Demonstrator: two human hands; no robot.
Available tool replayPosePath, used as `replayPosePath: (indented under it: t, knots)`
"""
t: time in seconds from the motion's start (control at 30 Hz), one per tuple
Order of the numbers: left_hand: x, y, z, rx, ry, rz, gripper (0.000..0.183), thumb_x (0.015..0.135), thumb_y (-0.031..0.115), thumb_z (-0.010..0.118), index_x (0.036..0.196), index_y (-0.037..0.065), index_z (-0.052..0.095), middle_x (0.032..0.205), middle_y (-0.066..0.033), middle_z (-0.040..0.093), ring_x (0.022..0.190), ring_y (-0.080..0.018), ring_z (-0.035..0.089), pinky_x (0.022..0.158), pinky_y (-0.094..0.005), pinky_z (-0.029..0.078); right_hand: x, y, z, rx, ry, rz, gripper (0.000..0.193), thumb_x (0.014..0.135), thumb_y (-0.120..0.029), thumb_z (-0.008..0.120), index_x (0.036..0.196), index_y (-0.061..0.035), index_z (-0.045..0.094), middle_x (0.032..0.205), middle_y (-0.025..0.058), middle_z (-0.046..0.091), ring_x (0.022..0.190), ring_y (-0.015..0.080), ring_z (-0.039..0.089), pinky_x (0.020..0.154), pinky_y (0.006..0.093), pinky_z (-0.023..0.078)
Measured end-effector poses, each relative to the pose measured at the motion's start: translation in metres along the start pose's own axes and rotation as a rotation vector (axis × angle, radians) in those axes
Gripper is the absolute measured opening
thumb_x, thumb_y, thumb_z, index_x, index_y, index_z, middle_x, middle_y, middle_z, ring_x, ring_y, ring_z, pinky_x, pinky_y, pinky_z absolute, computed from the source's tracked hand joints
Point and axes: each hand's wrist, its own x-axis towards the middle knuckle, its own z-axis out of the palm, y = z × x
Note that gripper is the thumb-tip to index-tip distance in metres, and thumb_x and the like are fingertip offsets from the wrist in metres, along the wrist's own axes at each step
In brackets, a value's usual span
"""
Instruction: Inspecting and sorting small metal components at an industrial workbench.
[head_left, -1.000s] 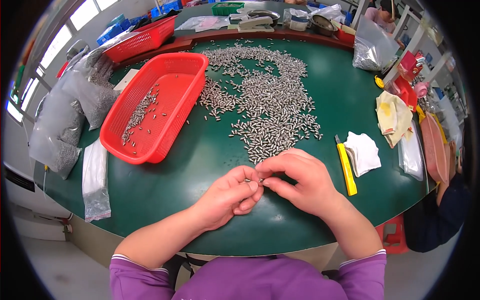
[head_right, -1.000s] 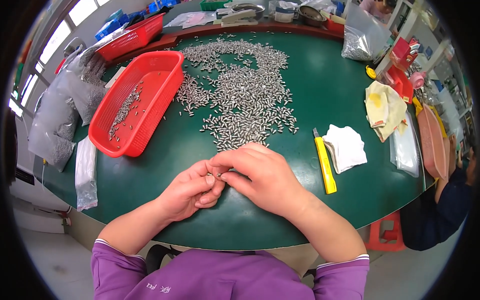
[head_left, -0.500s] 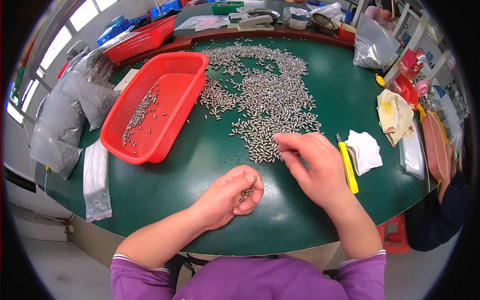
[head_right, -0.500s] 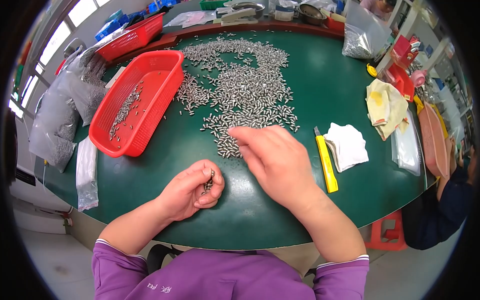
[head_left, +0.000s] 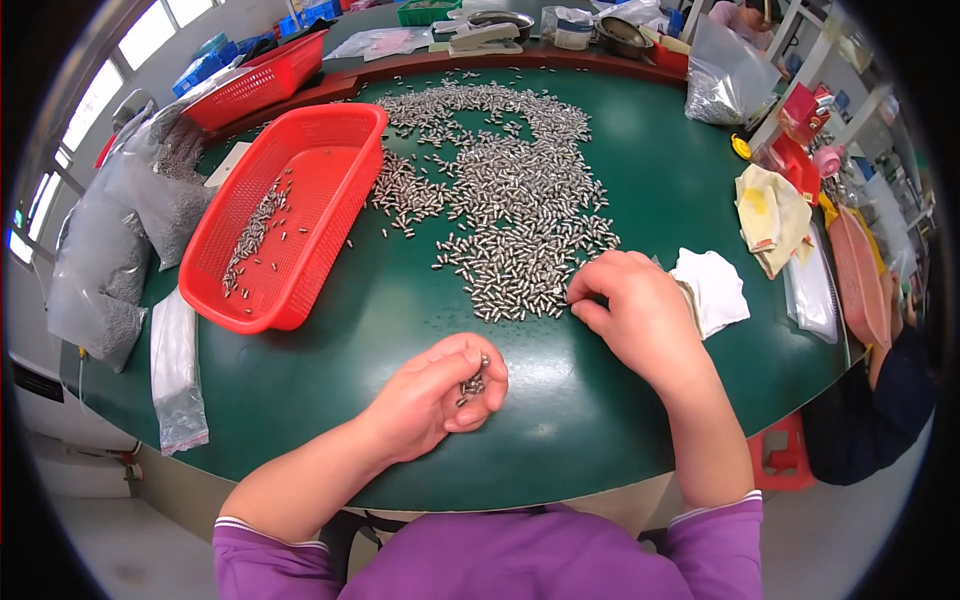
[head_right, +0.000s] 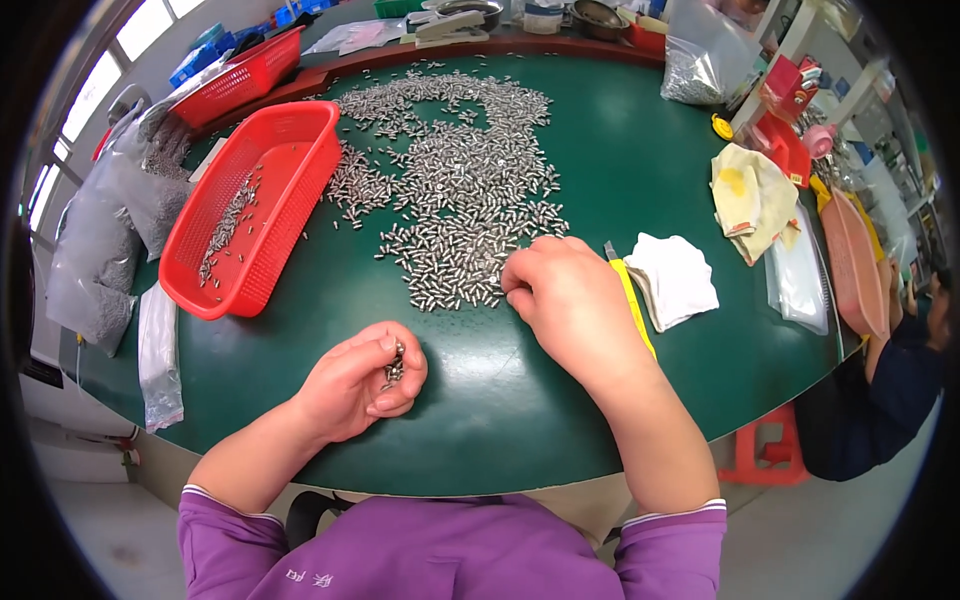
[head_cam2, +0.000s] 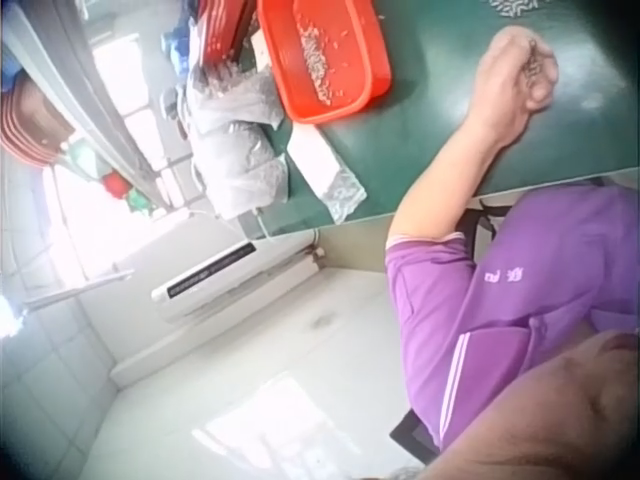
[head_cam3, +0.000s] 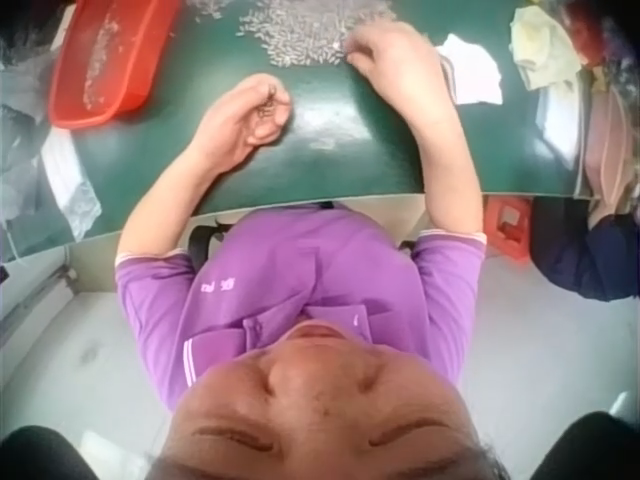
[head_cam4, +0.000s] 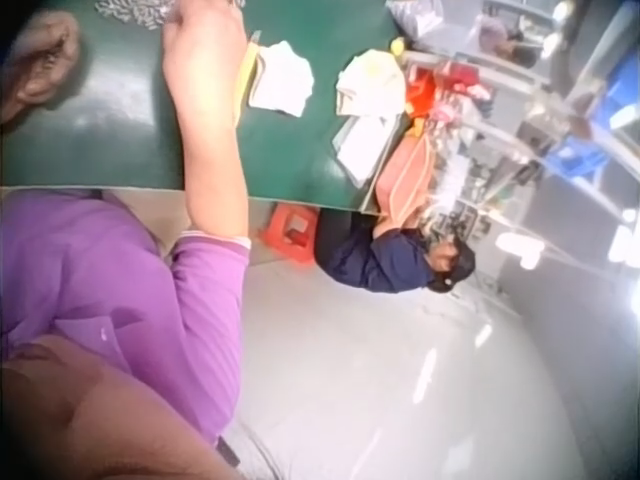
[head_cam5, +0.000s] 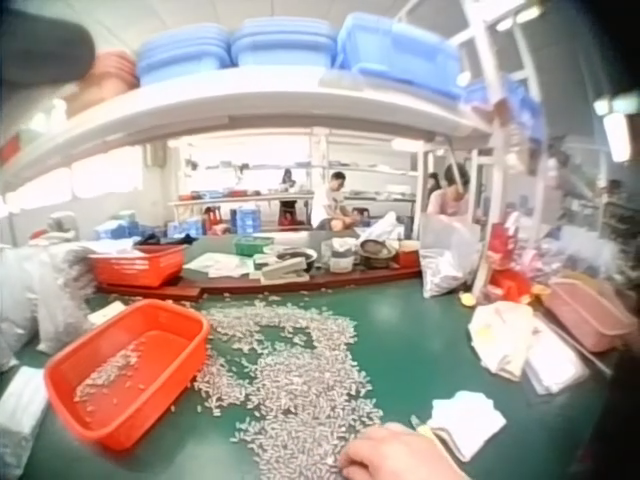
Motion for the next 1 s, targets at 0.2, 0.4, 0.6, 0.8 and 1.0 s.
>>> replayPosePath:
  t: [0.2,0.4,0.6,0.8,1.0]
  knots:
    - [0.001,-0.001,-0.001,-0.009,-0.004,-0.003,0.018,0.101,0.019,0.044,0.102,0.006,0.055,0.086,-0.0061,0.057,0.062,-0.0096,0.04,0.053,-0.0225,0.032,-0.003,0.0,0.002,-0.105,-0.01,0.036,0.005,0.076,-0.007,0.066,0.081,-0.0065,0.066,0.083,0.0085,0.062,0.087,0.0294,0.059,0.076,0.041,0.049]
    - [0.002,-0.002,0.001,-0.004,0.051,0.033,0.01,0.099,0.012,0.047,0.106,0.006,0.053,0.087,-0.008,0.056,0.058,-0.0076,0.038,0.05,-0.0216,0.031,0.001,-0.009,-0.002,0.037,-0.036,0.05,0.009,0.079,-0.011,0.068,0.085,-0.0051,0.066,0.086,0.0091,0.062,0.087,0.0299,0.06,0.077,0.0395,0.049]
    - [0.002,-0.002,-0.001,-0.001,0.001,0.032,0.013,0.095,0.01,0.053,0.108,0.008,0.05,0.092,-0.0046,0.056,0.064,-0.0071,0.041,0.053,-0.0211,0.031,0.0,-0.032,0.008,0.562,-0.116,-0.215,0.008,0.083,-0.006,0.069,0.091,-0.0064,0.067,0.088,0.0036,0.064,0.085,0.0197,0.06,0.075,0.0312,0.048]
    - [0.002,-0.002,0.0,-0.049,0.061,-0.019,0.015,0.096,0.011,0.053,0.11,0.009,0.049,0.093,-0.0045,0.056,0.066,-0.007,0.043,0.055,-0.0204,0.032,0.0,-0.031,0.025,0.562,-0.089,-0.269,0.009,0.082,-0.007,0.07,0.091,-0.0078,0.068,0.087,0.0028,0.064,0.087,0.0203,0.06,0.077,0.033,0.048]
    - [0.003,-0.005,-0.002,0.066,0.062,-0.004,0.015,0.099,0.016,0.051,0.111,0.008,0.048,0.092,-0.0043,0.056,0.063,-0.0061,0.042,0.053,-0.0213,0.033,-0.001,-0.032,0.025,0.52,-0.078,-0.318,0.015,0.082,-0.007,0.071,0.097,-0.0092,0.071,0.087,0.0023,0.062,0.085,0.0192,0.059,0.076,0.0317,0.048]
